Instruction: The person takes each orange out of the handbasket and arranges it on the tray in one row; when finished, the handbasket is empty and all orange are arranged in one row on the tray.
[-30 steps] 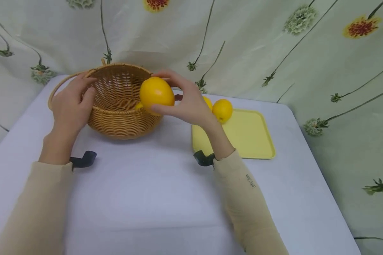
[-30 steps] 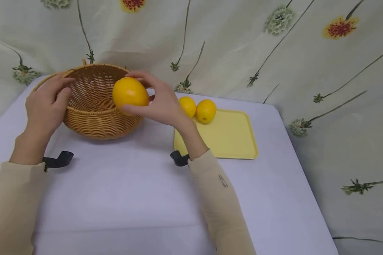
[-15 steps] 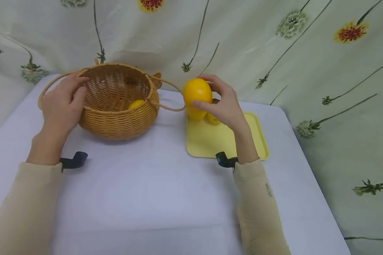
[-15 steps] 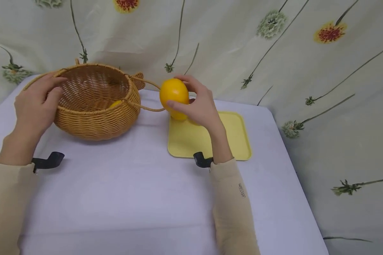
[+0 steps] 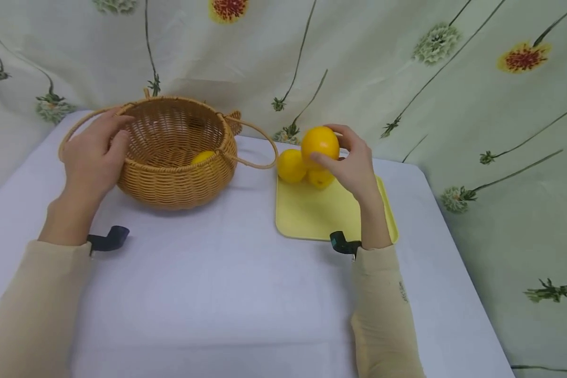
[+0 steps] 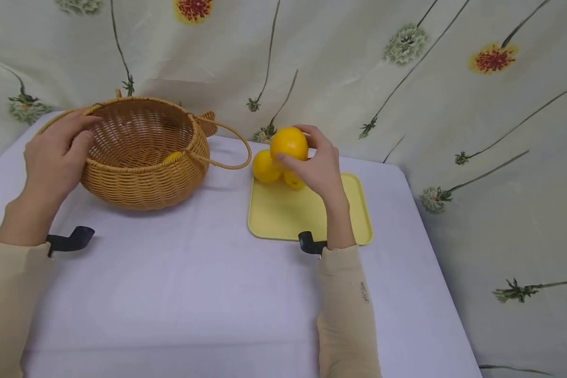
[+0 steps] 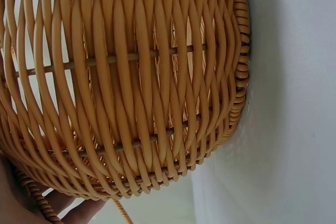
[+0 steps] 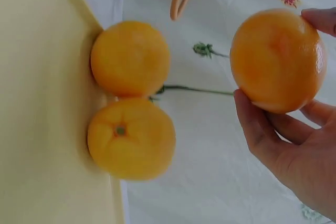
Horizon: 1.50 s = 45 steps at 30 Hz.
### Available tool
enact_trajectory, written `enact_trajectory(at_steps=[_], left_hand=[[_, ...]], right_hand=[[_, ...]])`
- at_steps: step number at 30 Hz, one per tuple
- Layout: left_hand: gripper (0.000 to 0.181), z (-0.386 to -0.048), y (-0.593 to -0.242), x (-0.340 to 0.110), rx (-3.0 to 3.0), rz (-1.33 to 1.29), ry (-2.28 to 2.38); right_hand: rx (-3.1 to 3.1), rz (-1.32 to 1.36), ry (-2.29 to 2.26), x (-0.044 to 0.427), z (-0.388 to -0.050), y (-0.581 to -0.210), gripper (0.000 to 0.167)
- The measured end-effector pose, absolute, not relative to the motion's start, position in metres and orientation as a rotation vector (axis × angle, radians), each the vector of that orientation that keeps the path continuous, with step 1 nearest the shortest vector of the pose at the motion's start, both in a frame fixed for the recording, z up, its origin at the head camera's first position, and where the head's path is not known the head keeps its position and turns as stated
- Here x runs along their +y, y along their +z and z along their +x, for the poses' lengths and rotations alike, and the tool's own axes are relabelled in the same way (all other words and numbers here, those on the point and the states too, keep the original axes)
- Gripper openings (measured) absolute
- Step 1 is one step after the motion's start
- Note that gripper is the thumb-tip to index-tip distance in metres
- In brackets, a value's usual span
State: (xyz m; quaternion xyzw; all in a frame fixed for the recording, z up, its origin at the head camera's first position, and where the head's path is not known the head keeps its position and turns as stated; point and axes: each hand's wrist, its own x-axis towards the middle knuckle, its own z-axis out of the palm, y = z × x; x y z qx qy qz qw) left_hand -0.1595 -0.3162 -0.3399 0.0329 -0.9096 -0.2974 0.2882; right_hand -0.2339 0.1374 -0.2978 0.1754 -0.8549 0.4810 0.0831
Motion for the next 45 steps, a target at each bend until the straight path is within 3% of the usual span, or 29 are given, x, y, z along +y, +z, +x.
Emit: enact_trajectory(at_steps=[10, 23, 31, 45], left_hand=[[0.050, -0.159, -0.343, -0.313, -2.435, 0.074, -0.801], [0.050, -0.157, -0.342, -0.315, -2.400, 0.087, -0.746], [0.050, -0.159, -0.339, -0.317, -2.389, 0.066, -0.734], [0.052, -0.161, -0.341, -0.314, -2.393, 0.096, -0.779]], right_hand=[[-2.609, 0.240, 1.223, 0.182, -0.240, -0.311, 0.064], [-2.693, -0.027, 1.146, 0.198, -0.260, -0.348, 0.074], [-2.911, -0.044, 1.182, 0.205, -0.268, -0.362, 0.073], [-2.911, -0.100, 1.205, 0.207, -0.264, -0.352, 0.082]])
